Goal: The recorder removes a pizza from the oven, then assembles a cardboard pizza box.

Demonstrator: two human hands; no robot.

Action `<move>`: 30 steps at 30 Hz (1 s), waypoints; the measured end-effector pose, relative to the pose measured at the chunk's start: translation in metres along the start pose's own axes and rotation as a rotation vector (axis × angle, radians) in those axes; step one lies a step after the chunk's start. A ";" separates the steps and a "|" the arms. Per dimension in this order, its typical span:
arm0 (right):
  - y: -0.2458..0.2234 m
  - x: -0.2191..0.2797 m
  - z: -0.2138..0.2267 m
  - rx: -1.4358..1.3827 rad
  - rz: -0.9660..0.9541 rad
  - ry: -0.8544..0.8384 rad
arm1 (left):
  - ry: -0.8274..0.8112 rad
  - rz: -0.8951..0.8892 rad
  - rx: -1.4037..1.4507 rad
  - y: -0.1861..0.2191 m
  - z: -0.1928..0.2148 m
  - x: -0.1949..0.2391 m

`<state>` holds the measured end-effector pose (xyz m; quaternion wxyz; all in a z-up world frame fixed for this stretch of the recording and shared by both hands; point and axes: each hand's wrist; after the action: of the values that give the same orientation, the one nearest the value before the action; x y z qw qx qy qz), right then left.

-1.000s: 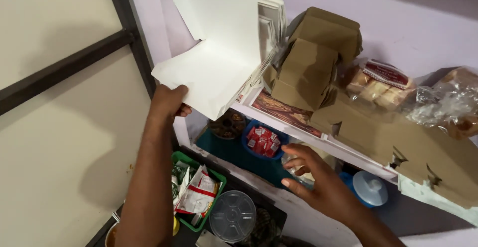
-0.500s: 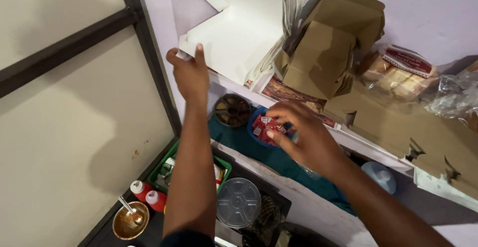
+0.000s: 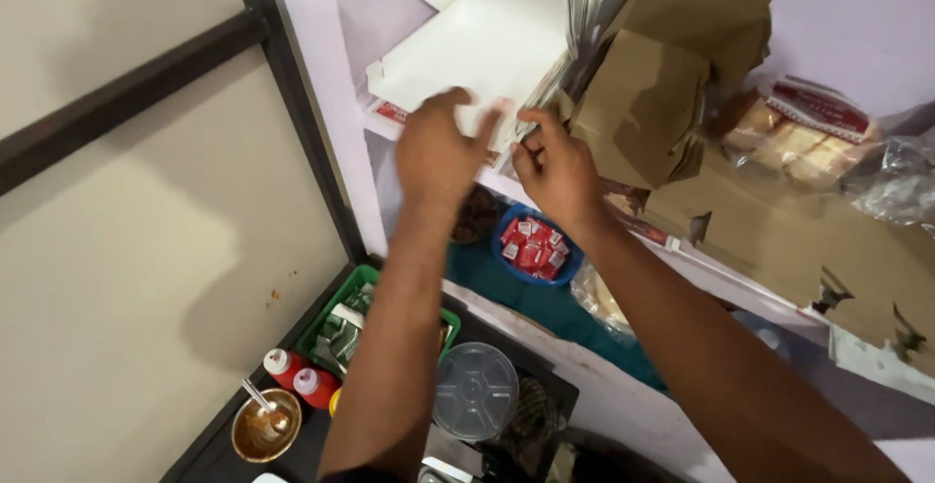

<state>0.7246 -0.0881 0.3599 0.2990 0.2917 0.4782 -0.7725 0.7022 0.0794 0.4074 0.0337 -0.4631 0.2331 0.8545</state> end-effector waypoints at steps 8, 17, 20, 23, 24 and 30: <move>0.005 -0.003 -0.005 -0.054 0.047 0.029 | -0.160 0.001 0.169 -0.007 -0.042 0.007; 0.000 -0.001 -0.012 0.056 0.040 0.103 | -0.365 0.164 0.594 -0.033 -0.054 0.011; -0.001 -0.002 -0.011 0.054 0.036 0.126 | -0.408 0.163 0.639 -0.040 -0.061 0.010; -0.003 -0.002 -0.013 0.071 0.028 0.138 | -0.405 0.169 0.654 -0.043 -0.060 0.011; -0.003 -0.002 -0.013 0.094 0.017 0.143 | -0.399 0.185 0.626 -0.042 -0.058 0.011; -0.013 0.001 -0.014 0.292 0.152 0.166 | -0.338 0.121 0.688 -0.049 -0.063 0.015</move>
<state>0.7168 -0.0708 0.3614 0.2705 0.4299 0.3608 -0.7822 0.7562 0.0936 0.3480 0.1746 -0.2629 0.5242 0.7909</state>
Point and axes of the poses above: each hand's wrist, its own x-axis away from the middle knuckle, its own z-axis out of the back of the hand, y = z × x, and after that the axes turned 6 degrees about -x, right-handed
